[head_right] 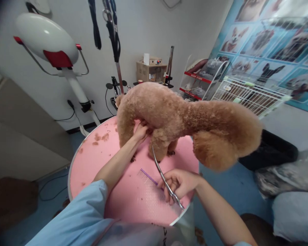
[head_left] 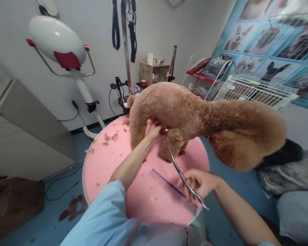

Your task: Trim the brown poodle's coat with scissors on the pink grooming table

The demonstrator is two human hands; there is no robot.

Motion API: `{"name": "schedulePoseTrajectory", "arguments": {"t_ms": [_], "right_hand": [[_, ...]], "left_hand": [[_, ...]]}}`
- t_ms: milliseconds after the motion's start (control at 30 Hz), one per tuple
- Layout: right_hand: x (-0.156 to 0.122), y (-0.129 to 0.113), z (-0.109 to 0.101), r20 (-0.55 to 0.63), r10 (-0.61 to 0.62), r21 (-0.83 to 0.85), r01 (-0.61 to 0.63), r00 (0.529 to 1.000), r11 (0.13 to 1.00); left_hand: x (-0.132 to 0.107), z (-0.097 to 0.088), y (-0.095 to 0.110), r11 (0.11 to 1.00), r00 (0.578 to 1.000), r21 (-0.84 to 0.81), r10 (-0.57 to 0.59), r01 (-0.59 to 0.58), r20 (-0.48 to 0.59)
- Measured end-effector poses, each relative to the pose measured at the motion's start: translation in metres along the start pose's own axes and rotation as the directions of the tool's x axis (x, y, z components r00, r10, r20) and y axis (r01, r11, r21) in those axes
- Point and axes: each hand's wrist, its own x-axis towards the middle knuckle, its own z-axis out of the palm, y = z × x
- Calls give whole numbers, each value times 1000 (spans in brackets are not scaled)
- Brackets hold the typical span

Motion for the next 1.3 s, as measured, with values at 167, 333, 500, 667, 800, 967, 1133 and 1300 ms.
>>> {"name": "schedulePoseTrajectory", "arguments": {"t_ms": [167, 333, 500, 667, 800, 967, 1133, 1300], "right_hand": [[6, -10, -43, -3, -264, 163, 261, 965, 952], [1, -12, -52, -128, -296, 161, 315, 947, 935], [-1, -8, -48, -59, -342, 172, 347, 938, 922], [-1, -3, -51, -122, -260, 132, 275, 958, 952], [-5, -3, -52, -50, -284, 136, 288, 957, 948], [-8, -6, -57, -73, -301, 148, 309, 951, 940], [-9, 1, -62, -6, -340, 161, 336, 941, 928], [-9, 0, -61, -41, -248, 178, 251, 968, 951]], "left_hand": [[2, 4, 5, 999, 1000, -32, -12, 11, -3], [0, 5, 7, 999, 999, -43, -30, 30, 15], [0, 4, 9, 1000, 1000, 1, -29, 29, -12], [6, 2, 7, 999, 998, 12, -49, 50, -30], [7, 2, 7, 999, 999, 23, -31, 32, -21], [2, 3, 10, 999, 999, 12, -38, 38, 6], [0, 5, 12, 998, 999, 22, -52, 52, -12], [-1, 5, 13, 999, 999, 17, -42, 41, 12]]}}
